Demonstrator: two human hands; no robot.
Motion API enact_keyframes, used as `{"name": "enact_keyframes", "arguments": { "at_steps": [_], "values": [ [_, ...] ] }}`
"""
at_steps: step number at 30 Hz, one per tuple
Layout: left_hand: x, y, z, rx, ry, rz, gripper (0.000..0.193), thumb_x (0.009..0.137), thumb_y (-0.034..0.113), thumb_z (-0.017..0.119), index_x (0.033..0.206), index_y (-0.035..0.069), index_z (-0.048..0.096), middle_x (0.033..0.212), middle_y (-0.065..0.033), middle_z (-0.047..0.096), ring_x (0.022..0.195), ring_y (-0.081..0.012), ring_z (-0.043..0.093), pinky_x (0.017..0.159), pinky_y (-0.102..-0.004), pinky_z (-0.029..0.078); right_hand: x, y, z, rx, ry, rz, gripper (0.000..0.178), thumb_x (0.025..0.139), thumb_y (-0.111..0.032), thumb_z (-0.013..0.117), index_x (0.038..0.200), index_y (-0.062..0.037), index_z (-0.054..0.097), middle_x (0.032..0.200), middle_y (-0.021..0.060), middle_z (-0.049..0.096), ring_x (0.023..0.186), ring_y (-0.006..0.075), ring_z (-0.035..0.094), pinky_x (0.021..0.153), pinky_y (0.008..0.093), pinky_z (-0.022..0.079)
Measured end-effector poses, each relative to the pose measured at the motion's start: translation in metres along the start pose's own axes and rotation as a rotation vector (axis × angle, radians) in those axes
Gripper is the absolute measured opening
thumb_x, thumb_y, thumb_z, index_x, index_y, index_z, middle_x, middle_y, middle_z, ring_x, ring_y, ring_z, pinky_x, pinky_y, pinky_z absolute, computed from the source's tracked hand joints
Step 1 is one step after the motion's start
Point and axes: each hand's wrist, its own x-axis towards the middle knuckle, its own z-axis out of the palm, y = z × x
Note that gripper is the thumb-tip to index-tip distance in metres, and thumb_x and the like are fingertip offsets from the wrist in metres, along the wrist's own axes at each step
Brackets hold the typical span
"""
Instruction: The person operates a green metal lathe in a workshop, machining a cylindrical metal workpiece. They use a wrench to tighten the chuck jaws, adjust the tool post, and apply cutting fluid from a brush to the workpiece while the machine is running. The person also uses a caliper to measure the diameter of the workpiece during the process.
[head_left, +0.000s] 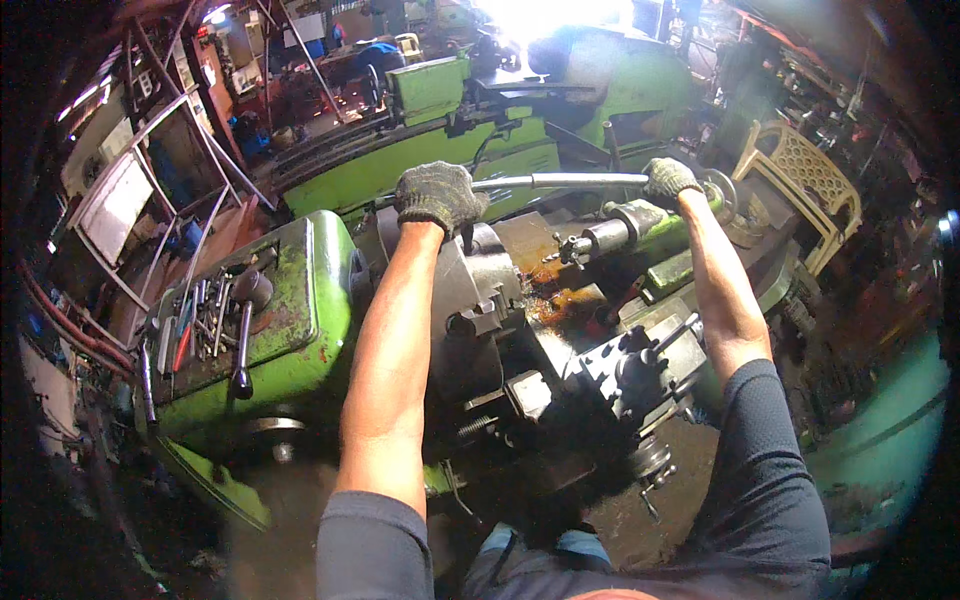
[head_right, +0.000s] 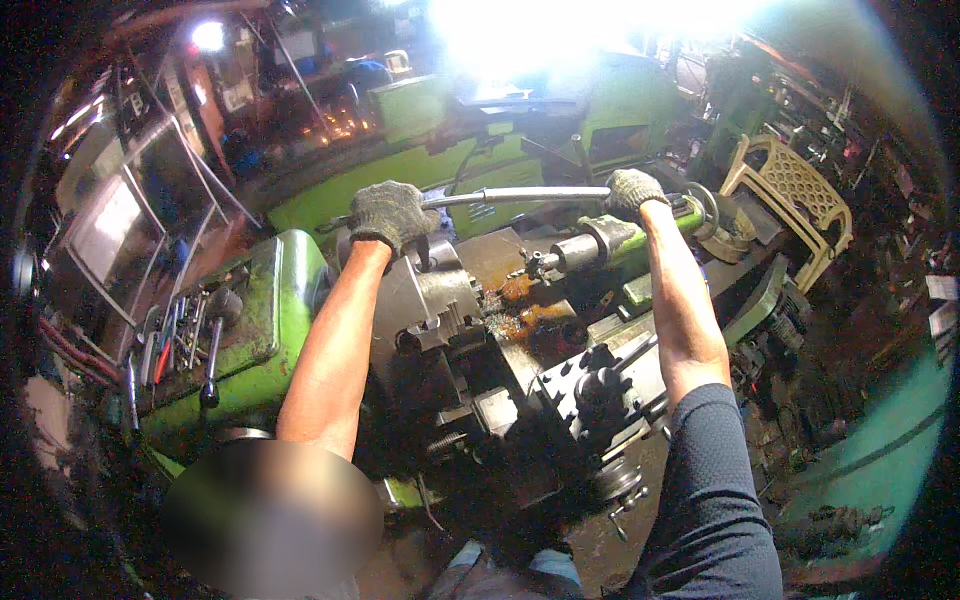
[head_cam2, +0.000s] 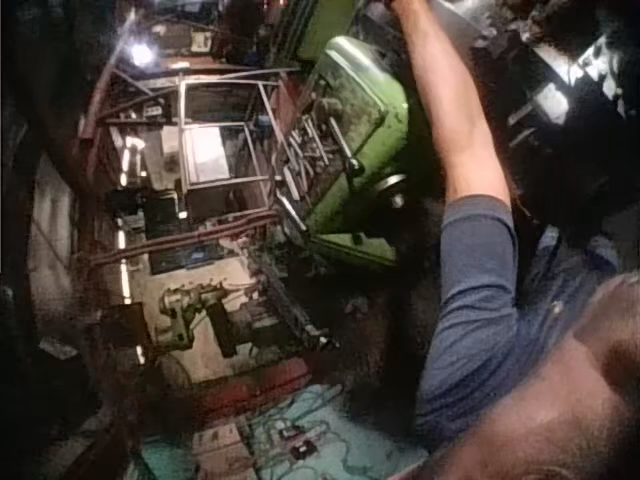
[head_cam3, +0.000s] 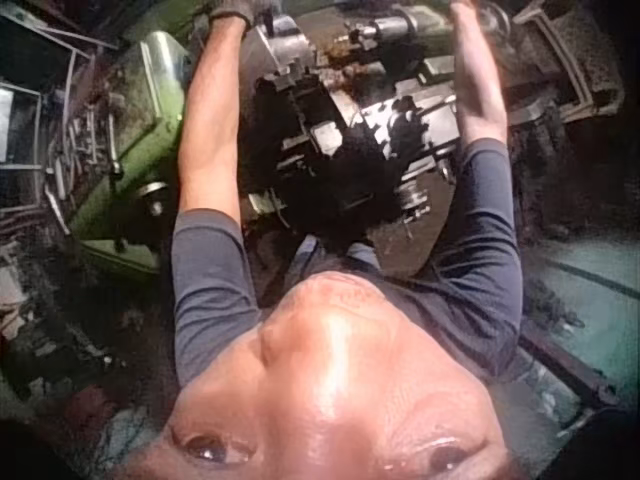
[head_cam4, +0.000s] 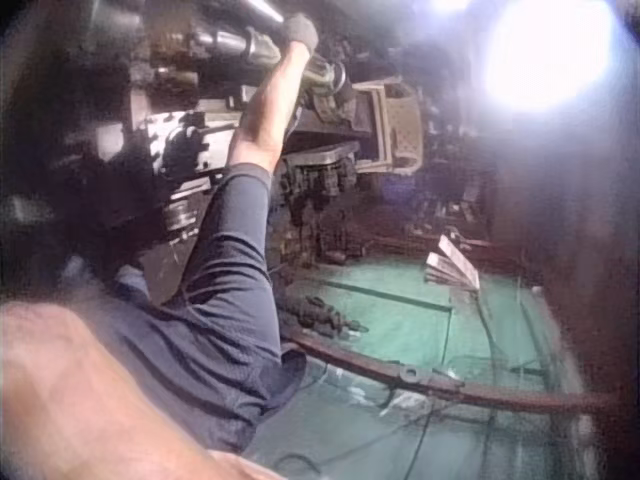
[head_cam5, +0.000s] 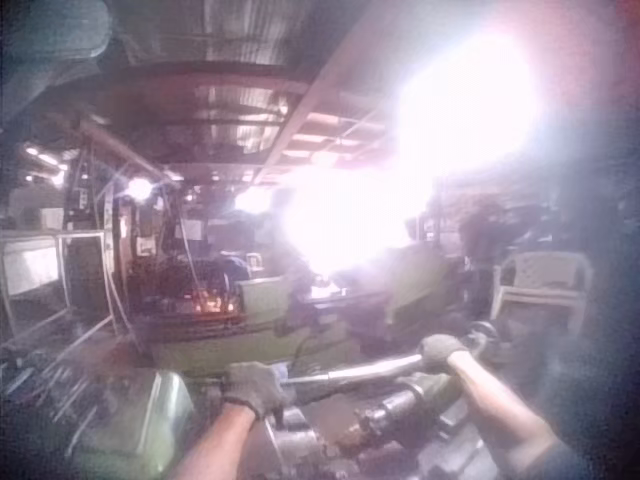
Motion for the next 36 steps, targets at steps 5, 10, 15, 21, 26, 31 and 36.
{"name": "enact_keyframes", "arguments": {
  "at_steps": [5,10,15,21,26,31,36],
  "values": [
    [0.002,-0.007,0.011,-0.038,0.061,0.171,0.040,0.073,0.047,0.063,0.088,0.013,0.080,0.085,-0.0170,0.074,0.082,-0.0348,0.073,0.074,-0.0483,0.057,-0.075,-0.019,-0.029,-0.038,-0.047,0.100,0.034,0.079,-0.032,0.069,0.101,-0.0082,0.078,0.099,0.0208,0.074,0.096,0.0346,0.073,0.086,0.0444,0.058],
    [-0.003,-0.007,0.004,-0.070,0.021,0.257,0.042,0.072,0.048,0.063,0.088,0.013,0.080,0.088,-0.0181,0.074,0.084,-0.0341,0.074,0.077,-0.0470,0.057,-0.124,-0.008,-0.014,-0.032,-0.067,0.210,0.035,0.079,-0.030,0.067,0.101,-0.0068,0.078,0.100,0.0229,0.074,0.096,0.0359,0.072,0.087,0.0444,0.057],
    [0.006,-0.015,0.003,0.004,0.023,0.330,0.043,0.070,0.051,0.065,0.092,0.018,0.080,0.090,-0.0135,0.075,0.087,-0.0314,0.074,0.078,-0.0462,0.057,-0.187,-0.036,-0.032,0.034,-0.052,0.316,0.035,0.080,-0.031,0.064,0.102,-0.0069,0.077,0.103,0.0218,0.073,0.099,0.0364,0.071,0.088,0.0451,0.056],
    [0.021,-0.022,0.013,0.002,0.035,0.361,0.042,0.070,0.049,0.066,0.090,0.015,0.080,0.088,-0.0151,0.075,0.082,-0.0333,0.074,0.074,-0.0470,0.058,-0.201,-0.044,-0.038,0.089,-0.002,0.293,0.031,0.078,-0.028,0.064,0.099,-0.0102,0.078,0.095,0.0202,0.074,0.091,0.0378,0.072,0.084,0.0454,0.057],
    [0.025,-0.025,0.031,-0.026,0.072,0.312,0.031,0.069,0.043,0.064,0.084,0.019,0.077,0.083,-0.0141,0.073,0.079,-0.0352,0.071,0.072,-0.0485,0.057,-0.171,-0.030,-0.037,0.032,-0.094,0.180,0.034,0.078,-0.035,0.068,0.100,-0.0115,0.078,0.100,0.0188,0.074,0.095,0.0356,0.072,0.086,0.0458,0.057],
    [0.031,-0.021,0.036,-0.017,0.122,0.235,0.032,0.070,0.042,0.064,0.086,0.017,0.075,0.086,-0.0140,0.072,0.085,-0.0351,0.071,0.075,-0.0499,0.055,-0.164,0.036,-0.026,0.079,-0.008,0.216,0.036,0.082,-0.045,0.065,0.099,-0.0167,0.079,0.094,0.0154,0.074,0.091,0.0346,0.072,0.084,0.0458,0.057],
    [0.043,-0.018,0.042,0.093,0.133,0.190,0.034,0.073,0.039,0.064,0.093,0.016,0.077,0.094,-0.0142,0.074,0.090,-0.0342,0.072,0.078,-0.0477,0.057,-0.227,0.124,0.037,0.200,-0.161,0.377,0.041,0.083,-0.049,0.067,0.098,-0.0112,0.078,0.095,0.0176,0.074,0.093,0.0379,0.071,0.085,0.0470,0.056]
  ]
}}
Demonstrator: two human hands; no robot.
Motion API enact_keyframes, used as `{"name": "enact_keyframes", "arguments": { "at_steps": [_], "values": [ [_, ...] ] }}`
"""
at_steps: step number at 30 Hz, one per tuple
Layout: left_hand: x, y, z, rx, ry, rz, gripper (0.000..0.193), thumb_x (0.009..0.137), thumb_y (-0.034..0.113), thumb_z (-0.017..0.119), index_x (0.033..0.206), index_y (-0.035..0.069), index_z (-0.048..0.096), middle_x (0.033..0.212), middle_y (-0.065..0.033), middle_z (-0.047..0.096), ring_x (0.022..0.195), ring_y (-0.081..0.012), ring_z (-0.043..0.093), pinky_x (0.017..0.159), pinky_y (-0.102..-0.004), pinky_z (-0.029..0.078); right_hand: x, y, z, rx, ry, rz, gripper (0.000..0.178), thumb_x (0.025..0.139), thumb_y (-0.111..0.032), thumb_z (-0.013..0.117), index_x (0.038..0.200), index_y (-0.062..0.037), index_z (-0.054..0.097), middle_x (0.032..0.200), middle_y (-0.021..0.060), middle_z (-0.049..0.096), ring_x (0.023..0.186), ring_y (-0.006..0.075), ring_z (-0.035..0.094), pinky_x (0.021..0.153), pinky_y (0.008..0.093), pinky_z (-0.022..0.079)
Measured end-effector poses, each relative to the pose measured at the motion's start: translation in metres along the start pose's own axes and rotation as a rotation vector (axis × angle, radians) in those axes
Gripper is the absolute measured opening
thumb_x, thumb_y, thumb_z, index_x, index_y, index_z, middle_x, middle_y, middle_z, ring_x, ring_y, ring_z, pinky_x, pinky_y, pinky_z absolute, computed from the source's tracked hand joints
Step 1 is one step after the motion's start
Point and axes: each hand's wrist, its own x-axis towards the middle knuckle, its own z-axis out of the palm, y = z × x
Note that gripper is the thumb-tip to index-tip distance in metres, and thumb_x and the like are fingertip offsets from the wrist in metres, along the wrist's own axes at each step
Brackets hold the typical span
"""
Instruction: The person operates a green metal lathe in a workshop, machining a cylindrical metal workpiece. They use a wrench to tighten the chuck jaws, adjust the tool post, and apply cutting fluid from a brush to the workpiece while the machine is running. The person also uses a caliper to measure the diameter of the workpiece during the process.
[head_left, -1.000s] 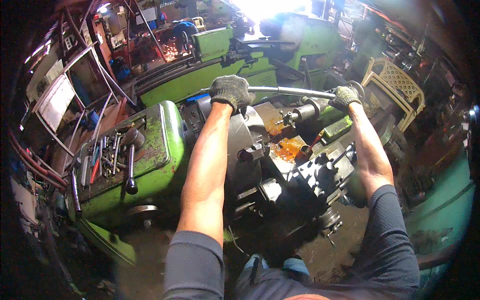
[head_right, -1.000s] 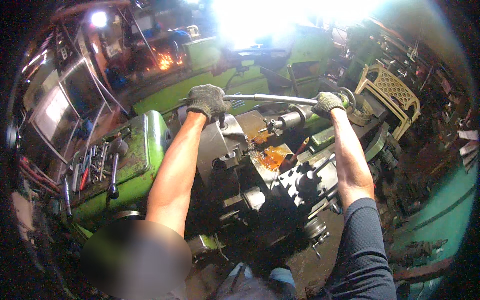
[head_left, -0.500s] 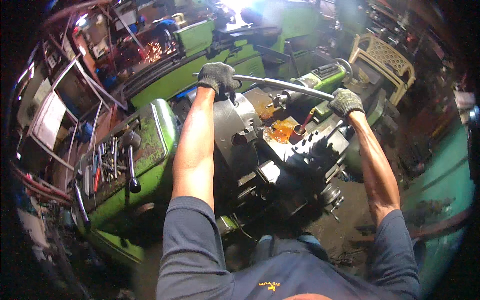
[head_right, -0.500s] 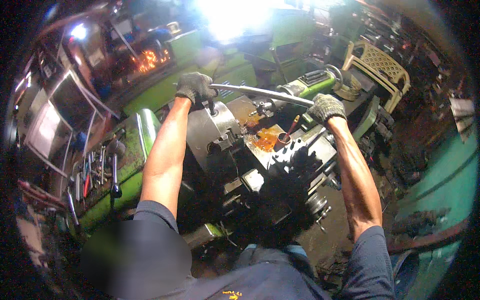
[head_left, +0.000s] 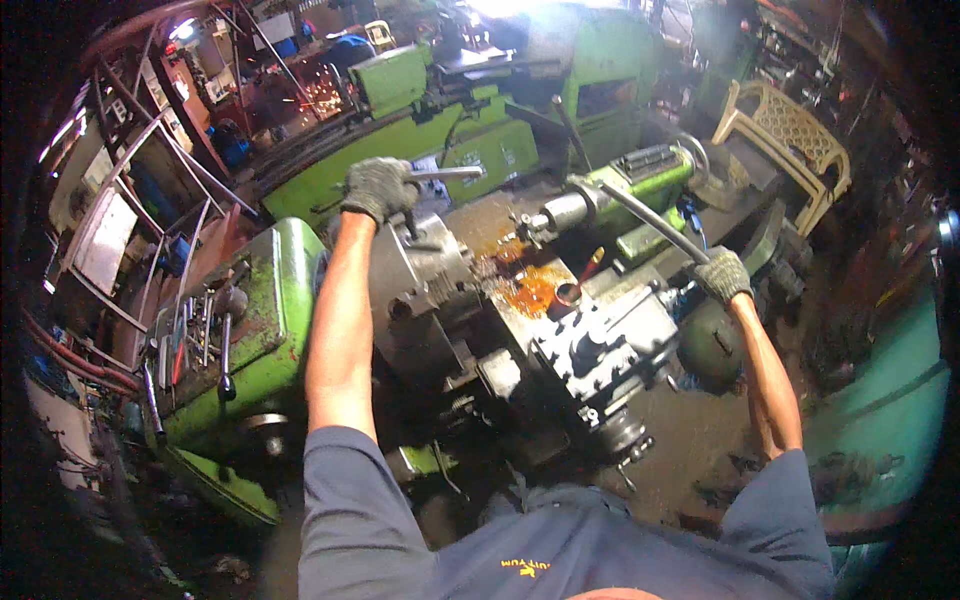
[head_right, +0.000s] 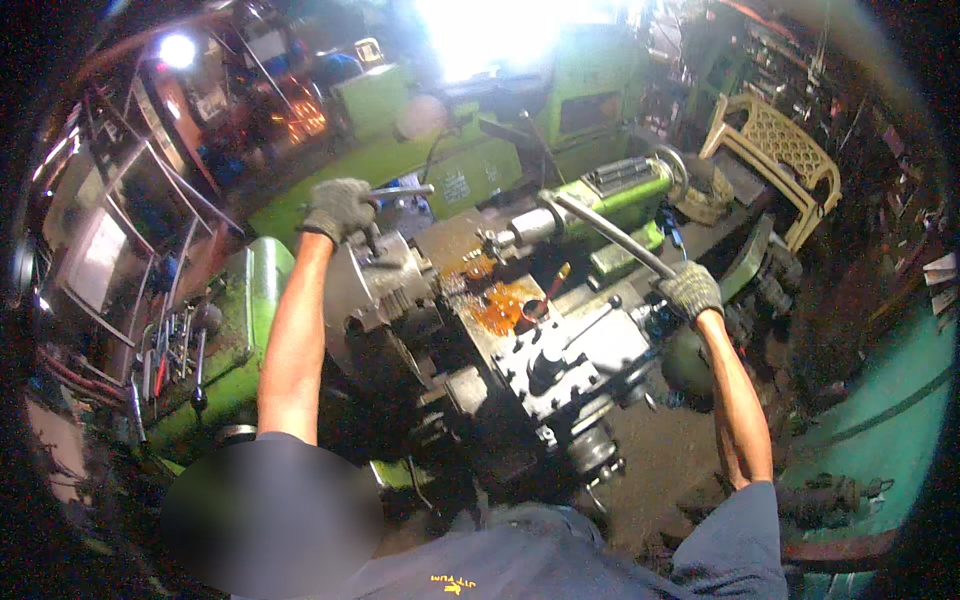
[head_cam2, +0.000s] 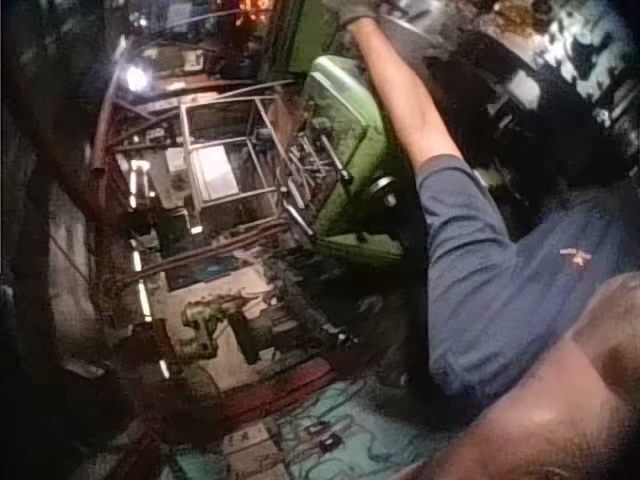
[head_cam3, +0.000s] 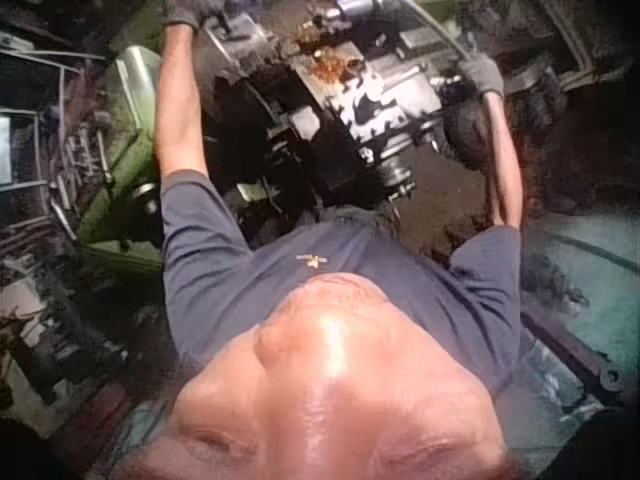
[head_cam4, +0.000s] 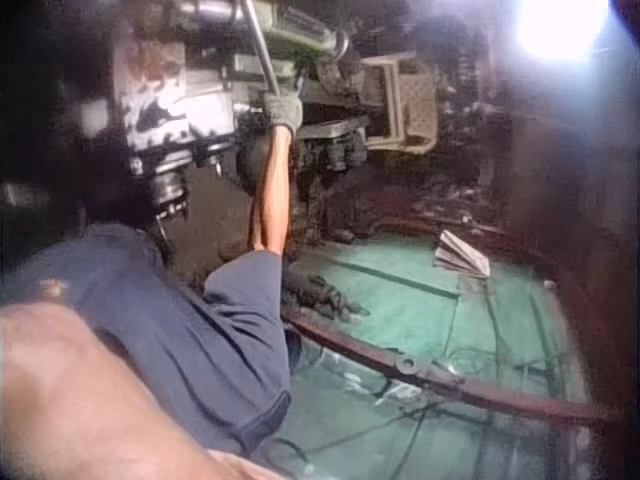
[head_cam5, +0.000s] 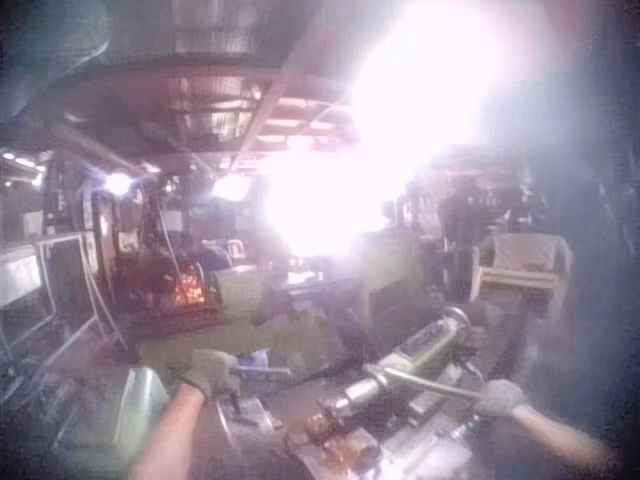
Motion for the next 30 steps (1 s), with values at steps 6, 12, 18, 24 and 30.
{"name": "enact_keyframes", "arguments": {
  "at_steps": [6,12,18,24,30],
  "values": [
    [0.004,0.038,-0.015,0.012,-0.158,-0.180,0.030,0.083,0.039,0.059,0.101,0.023,0.077,0.101,-0.0144,0.074,0.096,-0.0362,0.071,0.084,-0.0494,0.056,-0.078,0.104,0.124,0.066,-0.199,-0.133,0.039,0.085,-0.048,0.067,0.103,-0.0138,0.076,0.101,0.0181,0.072,0.094,0.0380,0.069,0.085,0.0467,0.054],
    [-0.007,0.048,-0.033,0.013,-0.251,-0.237,0.034,0.086,0.041,0.060,0.105,0.017,0.076,0.108,-0.0163,0.073,0.103,-0.0354,0.069,0.089,-0.0481,0.055,-0.114,0.102,0.183,0.311,-0.264,-0.003,0.057,0.084,-0.062,0.070,0.091,-0.0060,0.076,0.073,0.0148,0.067,0.065,0.0282,0.066,0.062,0.0437,0.051],
    [-0.043,0.081,-0.041,0.035,-0.122,-0.221,0.027,0.088,0.041,0.063,0.105,0.025,0.077,0.104,-0.0118,0.075,0.101,-0.0331,0.071,0.088,-0.0462,0.055,-0.123,0.079,0.182,0.562,-0.604,0.059,0.059,0.084,-0.062,0.070,0.093,-0.0042,0.071,0.067,0.0060,0.059,0.056,0.0179,0.060,0.047,0.0365,0.050],
    [-0.111,0.086,-0.033,0.010,0.182,0.111,0.022,0.087,0.038,0.061,0.082,0.020,0.073,0.074,-0.0097,0.069,0.072,-0.0312,0.069,0.061,-0.0474,0.052,-0.127,0.058,0.192,0.636,-0.638,-0.168,0.038,0.093,-0.043,0.070,0.103,-0.0062,0.065,0.071,0.0004,0.056,0.057,0.0111,0.054,0.047,0.0308,0.046],
    [-0.177,0.116,-0.126,-0.087,0.581,0.046,0.016,0.071,0.029,0.072,0.076,0.015,0.068,0.071,-0.0091,0.064,0.066,-0.0312,0.064,0.059,-0.0422,0.051,-0.142,0.051,0.158,0.975,-0.779,0.065,0.029,0.099,-0.030,0.065,0.113,-0.0052,0.062,0.075,0.0025,0.061,0.059,0.0104,0.055,0.049,0.0300,0.045]
  ]
}}
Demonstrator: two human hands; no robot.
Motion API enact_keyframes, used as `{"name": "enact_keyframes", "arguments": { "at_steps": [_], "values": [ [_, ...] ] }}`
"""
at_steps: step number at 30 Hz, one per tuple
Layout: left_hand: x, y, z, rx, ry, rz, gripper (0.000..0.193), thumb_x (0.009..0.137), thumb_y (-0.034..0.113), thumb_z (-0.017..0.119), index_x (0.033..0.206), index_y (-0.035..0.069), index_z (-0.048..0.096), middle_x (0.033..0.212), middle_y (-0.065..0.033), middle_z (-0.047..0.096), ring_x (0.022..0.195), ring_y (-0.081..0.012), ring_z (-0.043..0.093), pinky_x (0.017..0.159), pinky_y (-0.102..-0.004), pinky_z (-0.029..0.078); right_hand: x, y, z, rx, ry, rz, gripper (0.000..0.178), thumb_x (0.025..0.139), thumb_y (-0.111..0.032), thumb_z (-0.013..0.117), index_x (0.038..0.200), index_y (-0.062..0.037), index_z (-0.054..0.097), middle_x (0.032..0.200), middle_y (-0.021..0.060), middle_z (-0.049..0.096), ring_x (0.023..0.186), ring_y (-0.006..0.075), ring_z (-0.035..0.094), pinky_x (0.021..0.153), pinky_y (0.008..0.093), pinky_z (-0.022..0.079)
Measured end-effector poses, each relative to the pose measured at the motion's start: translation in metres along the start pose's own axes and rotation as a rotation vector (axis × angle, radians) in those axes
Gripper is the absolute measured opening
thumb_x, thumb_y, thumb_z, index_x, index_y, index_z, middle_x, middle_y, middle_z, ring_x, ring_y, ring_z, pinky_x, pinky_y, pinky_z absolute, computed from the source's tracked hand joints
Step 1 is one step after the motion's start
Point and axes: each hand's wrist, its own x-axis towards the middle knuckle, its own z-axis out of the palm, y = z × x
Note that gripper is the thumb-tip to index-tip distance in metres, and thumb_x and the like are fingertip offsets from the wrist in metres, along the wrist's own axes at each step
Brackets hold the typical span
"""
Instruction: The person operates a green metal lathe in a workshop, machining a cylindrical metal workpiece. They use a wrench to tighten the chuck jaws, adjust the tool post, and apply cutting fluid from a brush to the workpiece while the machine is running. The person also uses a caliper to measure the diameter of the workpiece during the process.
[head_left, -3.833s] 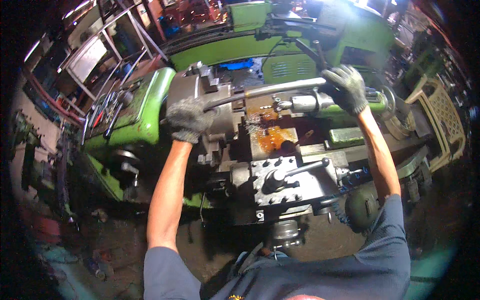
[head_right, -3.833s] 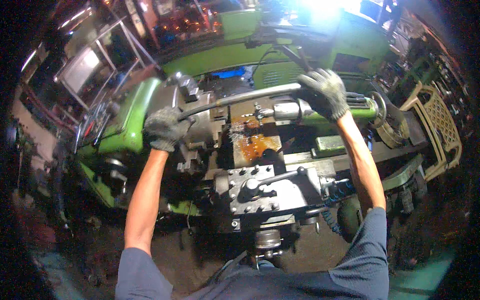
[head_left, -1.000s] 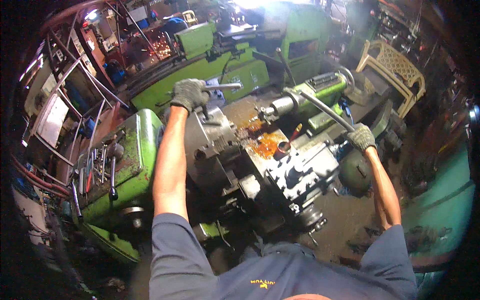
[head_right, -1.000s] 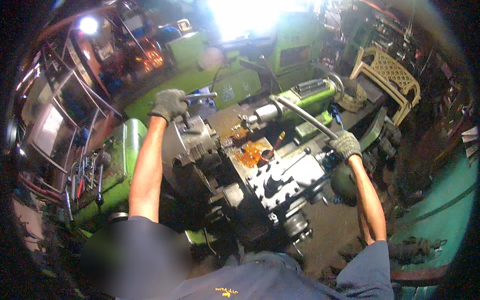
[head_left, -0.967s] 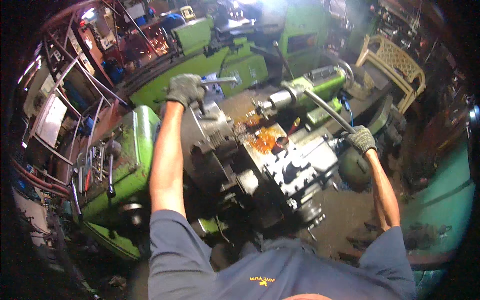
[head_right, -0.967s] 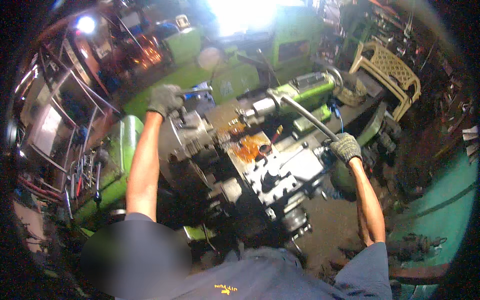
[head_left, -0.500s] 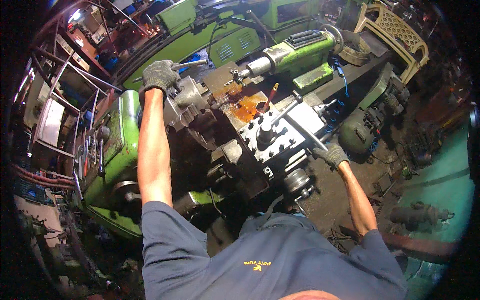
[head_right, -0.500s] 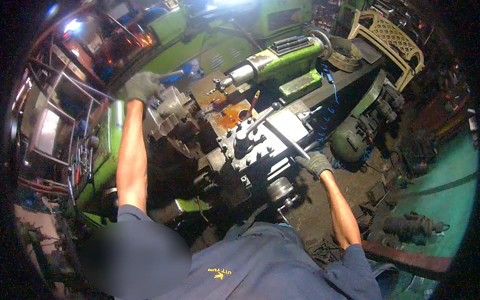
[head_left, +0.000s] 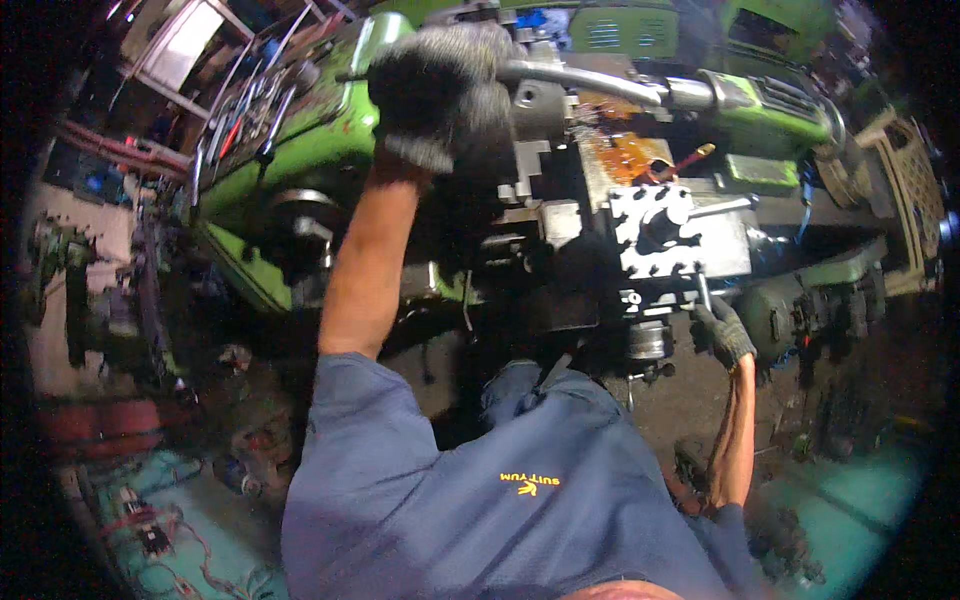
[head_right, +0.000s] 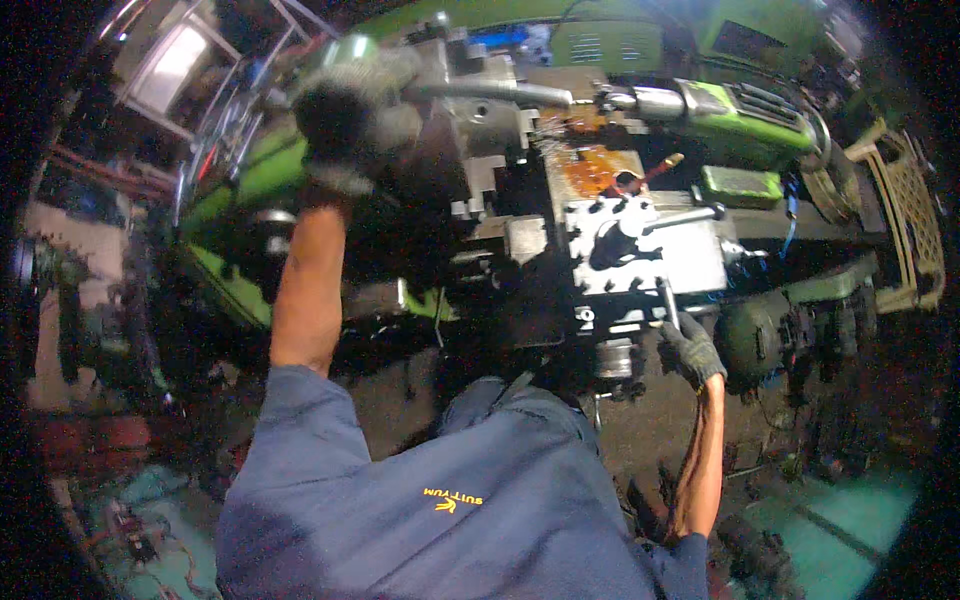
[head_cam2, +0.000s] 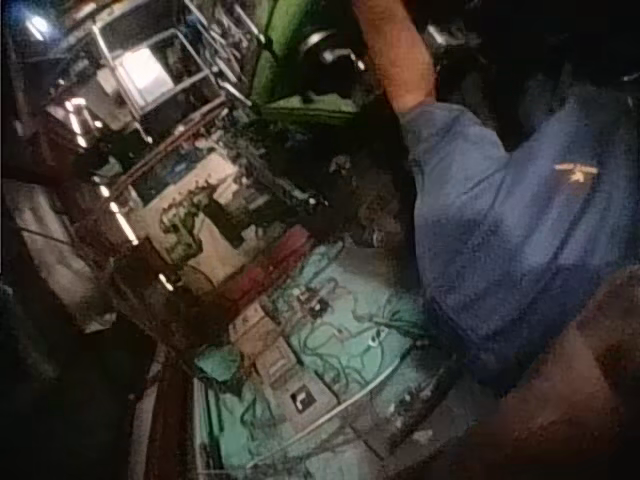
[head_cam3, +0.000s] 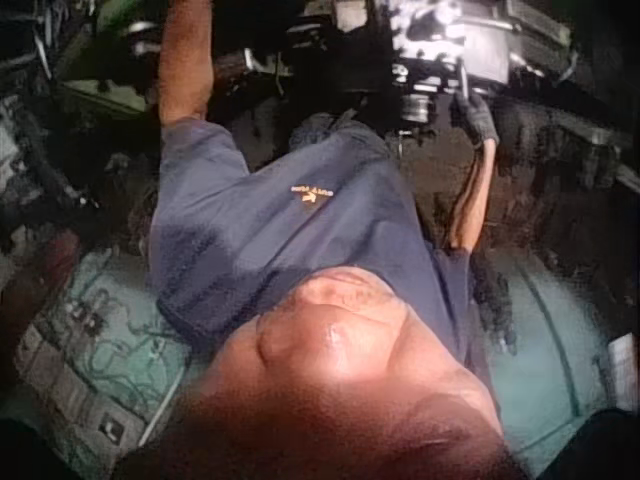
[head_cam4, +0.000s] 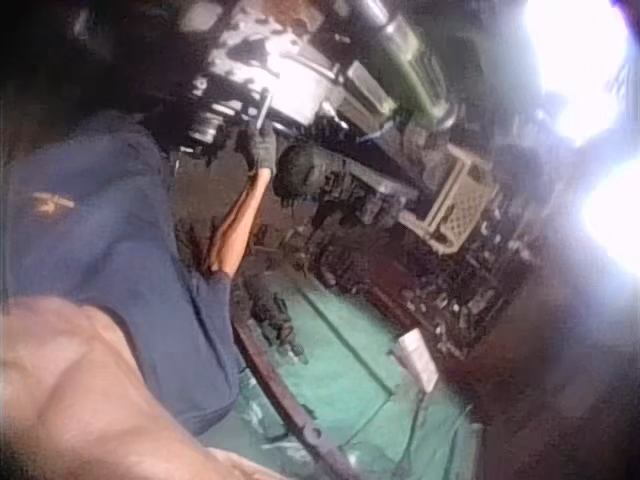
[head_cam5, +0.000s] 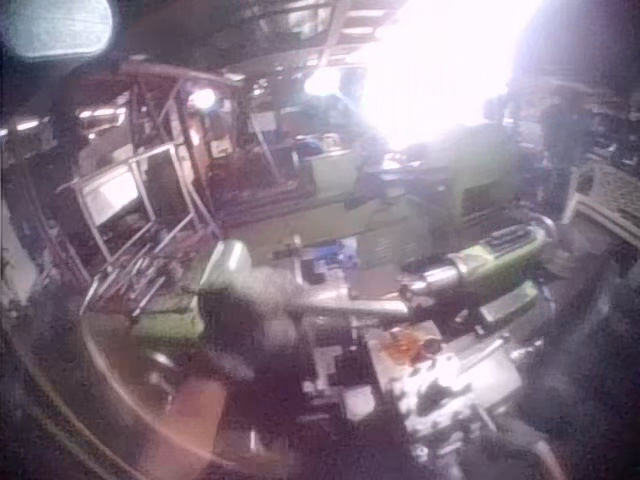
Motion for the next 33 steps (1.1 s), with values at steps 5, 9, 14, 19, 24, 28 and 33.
{"name": "enact_keyframes", "arguments": {
  "at_steps": [5,9,14,19,24,28,33],
  "values": [
    [-0.141,0.036,-0.047,-0.259,-0.610,-0.456,0.025,0.065,0.031,0.078,0.081,0.014,0.072,0.076,-0.0138,0.067,0.070,-0.0368,0.065,0.062,-0.0474,0.051,0.010,0.000,0.003,-0.113,0.011,-0.046,0.023,0.100,-0.027,0.064,0.112,-0.0070,0.061,0.073,-0.0008,0.058,0.059,0.0094,0.053,0.051,0.0283,0.043],
    [-0.311,0.036,-0.024,-0.135,-1.180,-0.844,0.030,0.072,0.039,0.074,0.091,0.015,0.077,0.093,-0.0163,0.073,0.087,-0.0384,0.069,0.077,-0.0484,0.055,0.023,0.010,0.002,-0.139,0.072,-0.096,0.025,0.100,-0.027,0.064,0.109,-0.0040,0.063,0.071,-0.0005,0.057,0.057,0.0085,0.051,0.049,0.0290,0.041],
    [-0.427,-0.042,-0.017,-0.135,-1.374,-1.011,0.044,0.076,0.042,0.069,0.107,0.012,0.077,0.115,-0.0234,0.069,0.112,-0.0388,0.065,0.096,-0.0471,0.052,0.038,0.033,-0.003,-0.177,0.170,-0.108,0.033,0.099,-0.029,0.066,0.119,-0.0025,0.065,0.070,0.0004,0.058,0.056,0.0073,0.050,0.047,0.0282,0.040],
    [-0.483,-0.135,0.010,0.051,-1.387,-0.902,0.039,0.072,0.034,0.071,0.095,0.003,0.075,0.107,-0.0232,0.070,0.100,-0.0424,0.065,0.089,-0.0486,0.051,0.081,0.078,-0.015,-0.334,0.289,-0.284,0.029,0.098,-0.030,0.067,0.114,-0.0049,0.067,0.078,0.0011,0.066,0.060,0.0108,0.057,0.050,0.0294,0.046],
    [-0.519,-0.115,-0.009,0.355,-1.006,-0.790,0.045,0.079,0.030,0.071,0.117,0.005,0.068,0.116,-0.0210,0.068,0.113,-0.0406,0.062,0.095,-0.0506,0.051,0.048,-0.007,0.027,-0.552,0.390,-0.305,0.037,0.094,-0.038,0.068,0.104,-0.0022,0.069,0.091,0.0240,0.070,0.082,0.0399,0.067,0.074,0.0459,0.051],
    [-0.445,-0.060,-0.026,-0.069,-0.738,-1.049,0.039,0.079,0.016,0.073,0.115,0.003,0.068,0.125,-0.0205,0.066,0.113,-0.0397,0.063,0.097,-0.0469,0.052,0.041,0.021,0.026,-0.421,0.447,-0.233,0.040,0.094,-0.035,0.070,0.109,0.0032,0.069,0.087,0.0139,0.070,0.070,0.0212,0.064,0.063,0.0385,0.052],
    [-0.398,-0.061,-0.097,-0.240,0.147,-1.053,0.026,0.092,0.009,0.065,0.115,-0.001,0.069,0.118,-0.0153,0.069,0.112,-0.0289,0.063,0.100,-0.0432,0.049,0.018,-0.031,0.056,-0.498,0.363,-0.178,0.046,0.093,-0.040,0.069,0.111,0.0014,0.070,0.103,0.0210,0.073,0.091,0.0313,0.071,0.081,0.0400,0.055]
  ]
}}
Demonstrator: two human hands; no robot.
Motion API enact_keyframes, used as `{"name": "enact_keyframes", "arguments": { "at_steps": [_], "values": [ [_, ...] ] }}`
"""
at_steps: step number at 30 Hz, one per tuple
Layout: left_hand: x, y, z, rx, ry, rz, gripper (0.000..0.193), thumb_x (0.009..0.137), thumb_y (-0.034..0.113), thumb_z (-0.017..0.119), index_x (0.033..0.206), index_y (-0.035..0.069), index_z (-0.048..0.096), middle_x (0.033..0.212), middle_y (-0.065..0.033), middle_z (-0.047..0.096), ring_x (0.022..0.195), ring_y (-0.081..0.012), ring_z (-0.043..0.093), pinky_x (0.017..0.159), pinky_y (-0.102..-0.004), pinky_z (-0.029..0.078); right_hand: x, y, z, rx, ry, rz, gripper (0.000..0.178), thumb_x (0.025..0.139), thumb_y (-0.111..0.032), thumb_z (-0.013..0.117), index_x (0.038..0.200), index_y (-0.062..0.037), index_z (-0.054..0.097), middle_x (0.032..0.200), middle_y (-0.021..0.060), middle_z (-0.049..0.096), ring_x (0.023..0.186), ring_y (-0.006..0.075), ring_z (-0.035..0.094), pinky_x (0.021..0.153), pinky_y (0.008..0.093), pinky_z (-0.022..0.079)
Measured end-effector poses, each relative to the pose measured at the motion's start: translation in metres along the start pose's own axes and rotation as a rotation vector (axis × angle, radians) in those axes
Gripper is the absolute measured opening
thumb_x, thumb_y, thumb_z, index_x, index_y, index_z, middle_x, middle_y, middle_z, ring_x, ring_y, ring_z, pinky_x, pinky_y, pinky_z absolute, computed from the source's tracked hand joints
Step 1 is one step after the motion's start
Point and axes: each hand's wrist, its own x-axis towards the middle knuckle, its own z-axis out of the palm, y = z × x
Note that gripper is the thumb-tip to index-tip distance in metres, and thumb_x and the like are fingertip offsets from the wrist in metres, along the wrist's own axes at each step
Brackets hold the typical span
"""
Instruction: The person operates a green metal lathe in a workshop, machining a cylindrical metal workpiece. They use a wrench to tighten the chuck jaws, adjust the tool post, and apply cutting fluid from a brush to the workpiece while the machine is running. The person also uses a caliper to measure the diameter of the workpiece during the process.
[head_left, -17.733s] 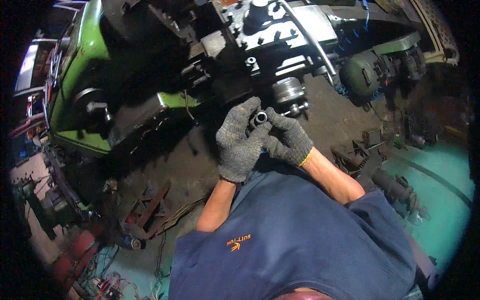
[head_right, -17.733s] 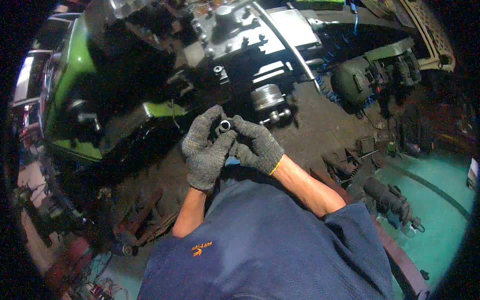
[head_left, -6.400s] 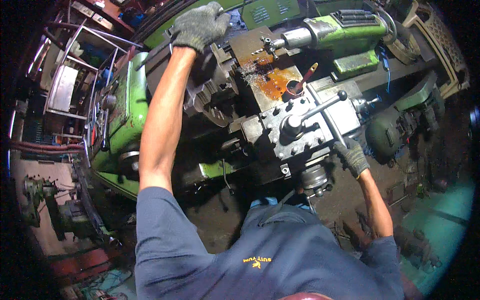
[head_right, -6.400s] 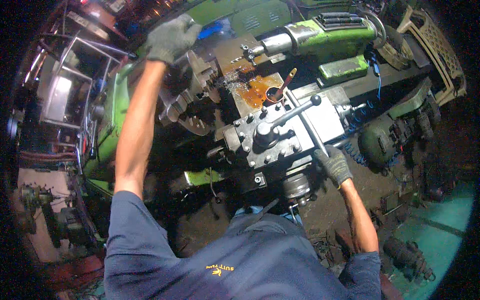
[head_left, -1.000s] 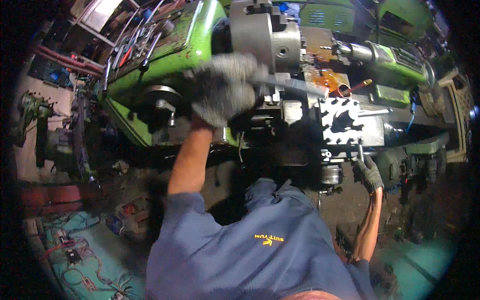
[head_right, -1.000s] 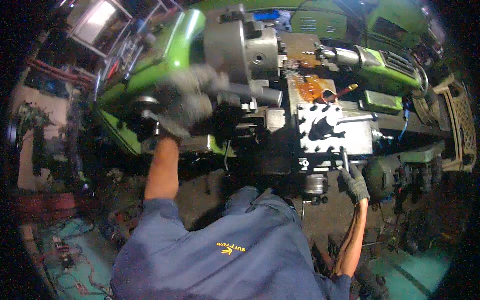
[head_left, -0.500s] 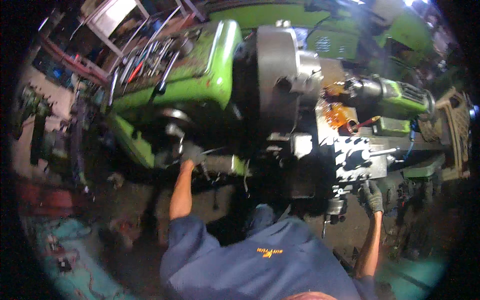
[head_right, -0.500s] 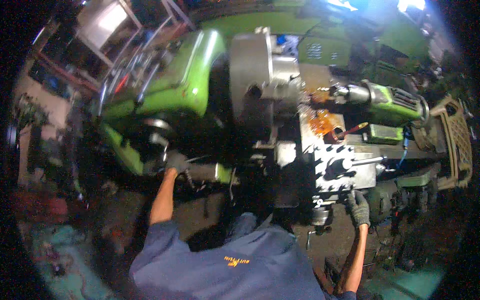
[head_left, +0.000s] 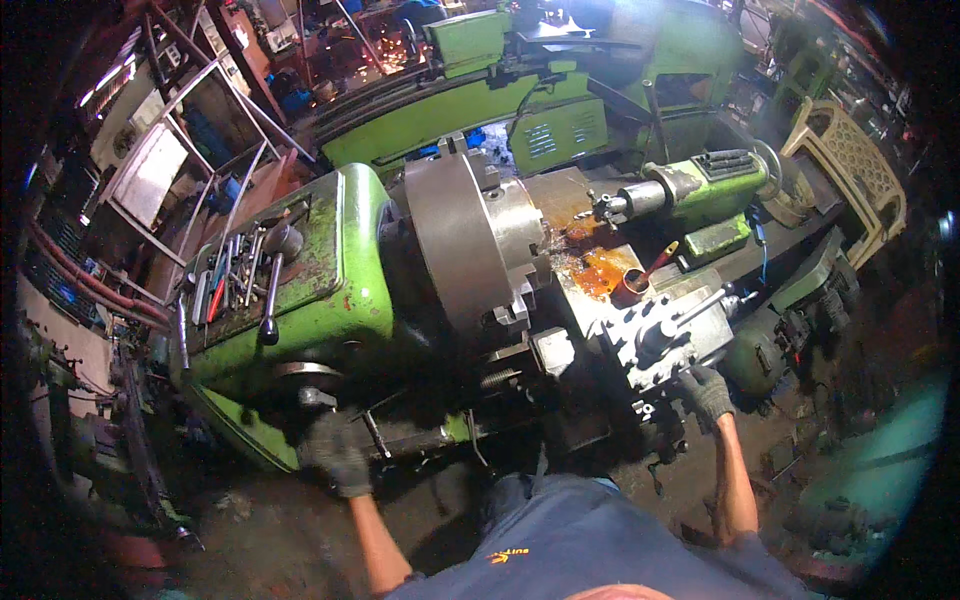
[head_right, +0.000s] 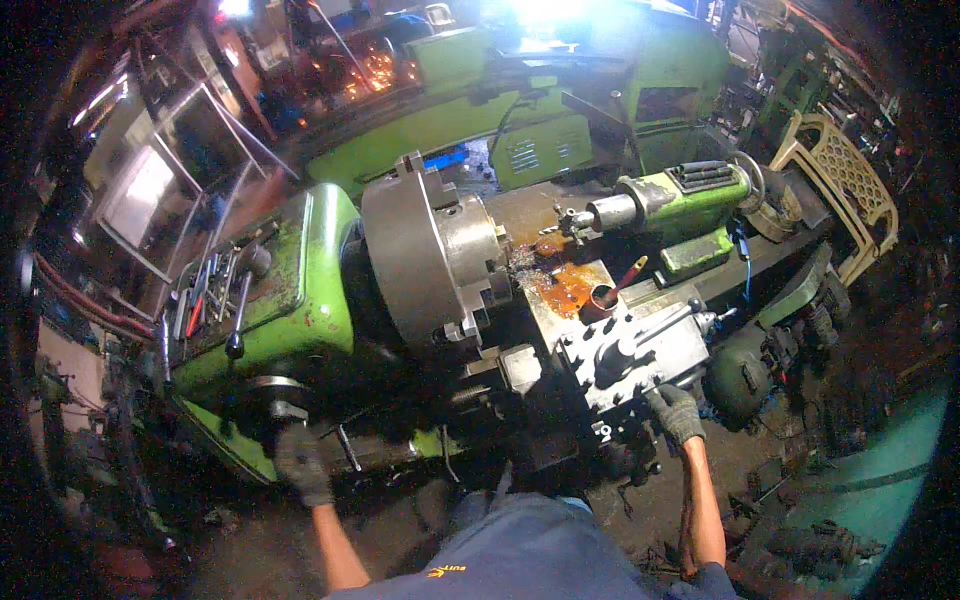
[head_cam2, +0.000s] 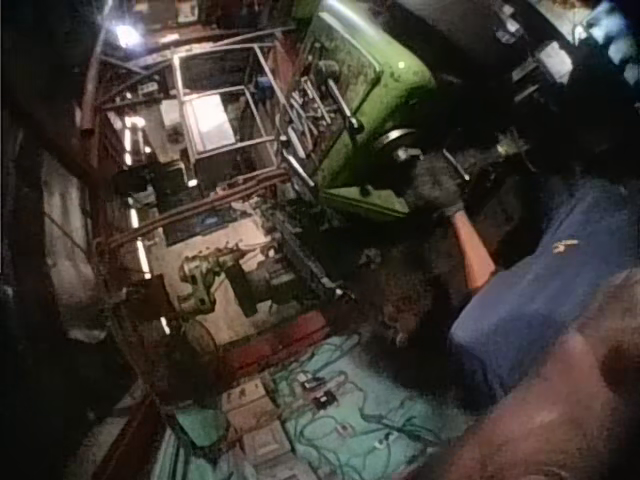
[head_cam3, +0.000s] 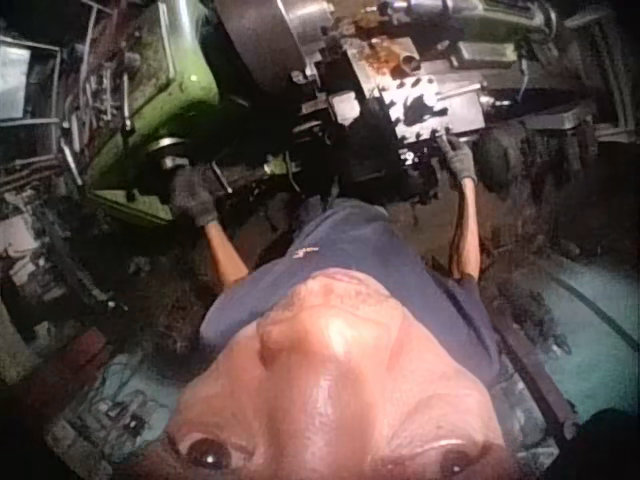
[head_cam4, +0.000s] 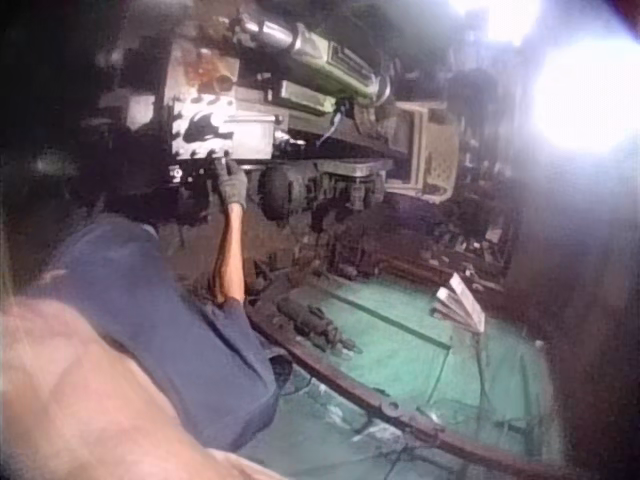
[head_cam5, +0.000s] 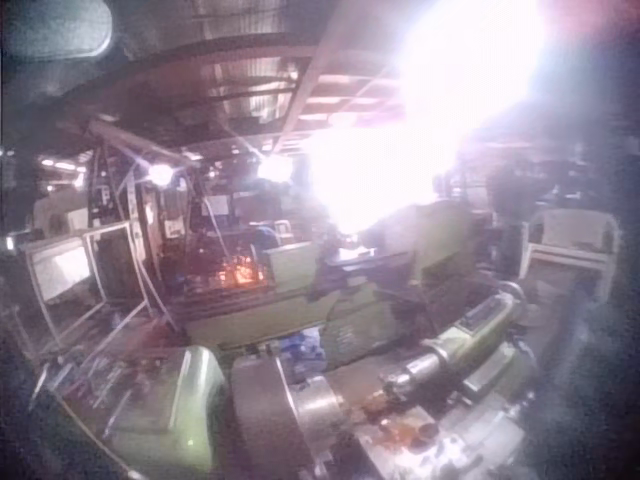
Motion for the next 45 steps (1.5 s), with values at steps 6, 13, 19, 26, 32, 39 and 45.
{"name": "enact_keyframes", "arguments": {
  "at_steps": [6,13,19,26,32,39,45],
  "values": [
    [0.179,0.067,0.028,-0.451,0.197,0.338,0.037,0.103,0.021,0.050,0.125,-0.005,0.063,0.127,-0.0152,0.065,0.119,-0.0294,0.060,0.108,-0.0431,0.042,0.019,0.057,0.015,0.014,-0.023,0.026,0.052,0.093,-0.047,0.066,0.116,-0.0003,0.070,0.113,0.0236,0.071,0.106,0.0378,0.068,0.090,0.0439,0.052],
    [0.244,0.034,0.105,-0.348,-0.073,0.426,0.011,0.090,0.009,0.064,0.082,0.004,0.059,0.084,-0.0085,0.064,0.075,-0.0247,0.058,0.079,-0.0435,0.046,0.007,0.054,0.018,0.184,-0.016,-0.005,0.045,0.096,-0.046,0.063,0.113,-0.0050,0.070,0.102,0.0206,0.073,0.096,0.0344,0.071,0.084,0.0432,0.053],
    [0.235,0.130,0.142,0.159,-0.122,0.733,0.032,0.091,0.011,0.064,0.064,0.004,0.047,0.064,-0.0181,0.047,0.067,-0.0381,0.051,0.073,-0.0462,0.045,0.005,0.038,-0.007,0.073,0.074,-0.043,0.042,0.097,-0.043,0.063,0.111,-0.0045,0.070,0.105,0.0188,0.072,0.098,0.0343,0.069,0.085,0.0430,0.052],
    [0.159,0.176,0.134,0.233,0.078,0.604,0.033,0.096,0.021,0.064,0.122,0.000,0.060,0.122,-0.0243,0.062,0.122,-0.0429,0.055,0.102,-0.0489,0.045,0.020,0.048,-0.004,0.257,0.397,-0.027,0.032,0.096,-0.034,0.065,0.102,-0.0029,0.072,0.094,0.0159,0.072,0.084,0.0279,0.068,0.079,0.0392,0.053],
    [-0.093,0.024,0.099,0.351,-0.651,0.056,0.023,0.088,0.026,0.065,0.088,0.004,0.069,0.090,-0.0214,0.067,0.090,-0.0434,0.063,0.080,-0.0517,0.049,-0.007,0.018,-0.013,0.290,0.410,-0.092,0.022,0.095,-0.022,0.067,0.102,-0.0010,0.070,0.094,0.0147,0.072,0.084,0.0269,0.068,0.079,0.0382,0.052],
    [-0.264,-0.112,0.124,-0.024,-0.686,-1.262,0.046,0.087,0.044,0.068,0.118,0.010,0.066,0.103,-0.0228,0.071,0.079,-0.0386,0.066,0.075,-0.0540,0.054,-0.069,0.048,-0.013,0.257,0.448,0.064,0.025,0.096,-0.026,0.067,0.102,-0.0018,0.070,0.081,0.0092,0.067,0.067,0.0153,0.060,0.064,0.0342,0.050],
    [-0.283,-0.116,0.173,-0.669,-0.558,-1.724,0.031,0.090,0.033,0.067,0.109,0.011,0.058,0.083,-0.0144,0.065,0.070,-0.0335,0.060,0.082,-0.0592,0.051,-0.118,0.088,0.013,0.390,0.443,0.197,0.021,0.097,-0.023,0.067,0.099,-0.0013,0.069,0.077,0.0042,0.064,0.063,0.0107,0.056,0.058,0.0299,0.047]
  ]
}}
